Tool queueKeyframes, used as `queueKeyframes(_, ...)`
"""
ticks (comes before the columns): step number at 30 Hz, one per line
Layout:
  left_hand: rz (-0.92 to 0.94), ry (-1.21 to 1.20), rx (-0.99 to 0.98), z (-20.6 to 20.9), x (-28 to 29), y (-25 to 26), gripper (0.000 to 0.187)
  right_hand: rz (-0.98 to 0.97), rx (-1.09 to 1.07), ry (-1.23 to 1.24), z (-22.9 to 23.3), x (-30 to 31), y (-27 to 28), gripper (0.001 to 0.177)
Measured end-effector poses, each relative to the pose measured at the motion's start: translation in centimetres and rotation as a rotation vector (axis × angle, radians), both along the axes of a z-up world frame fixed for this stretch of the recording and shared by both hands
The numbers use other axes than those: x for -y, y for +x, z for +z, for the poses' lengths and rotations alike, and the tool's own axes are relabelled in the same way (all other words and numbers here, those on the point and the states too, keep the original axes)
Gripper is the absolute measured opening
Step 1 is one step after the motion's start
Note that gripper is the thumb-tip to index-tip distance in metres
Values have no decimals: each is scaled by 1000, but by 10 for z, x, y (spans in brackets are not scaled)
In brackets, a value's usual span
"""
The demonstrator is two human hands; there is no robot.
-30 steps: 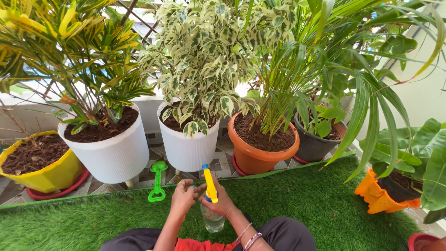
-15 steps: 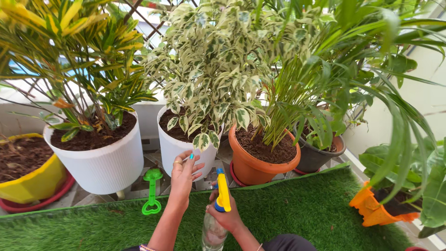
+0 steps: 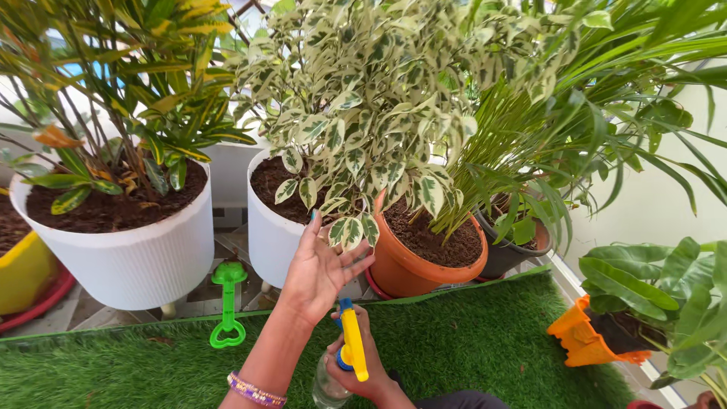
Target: The person uses a spray bottle to mist the leaves of several potted plants on a balcony. They hold the plants with one hand while spraying with the other, moving between different pots to cover the foliage.
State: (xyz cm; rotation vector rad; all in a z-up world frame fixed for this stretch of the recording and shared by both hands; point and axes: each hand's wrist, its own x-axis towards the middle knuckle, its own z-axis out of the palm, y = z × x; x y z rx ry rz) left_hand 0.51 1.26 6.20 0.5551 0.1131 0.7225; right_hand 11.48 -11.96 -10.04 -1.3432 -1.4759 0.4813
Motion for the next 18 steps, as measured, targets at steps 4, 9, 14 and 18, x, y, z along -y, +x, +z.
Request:
queueKeyframes(4,-111,-71,173,3,-5,9,71,16,-196,-152,-18,-4,4,81)
queueKeyframes(9,-147,-153,171,17,-10,23,73,22,-186,-226,-29,-5,21,74)
queueKeyframes(14,-204,-184,153,28,-19,36,63,49,-148,-188,-25,-4,18,76)
queueKeyframes(18,-151,-140,136,28,-22,43,50,39,-219,-116,-19,-3,10,75)
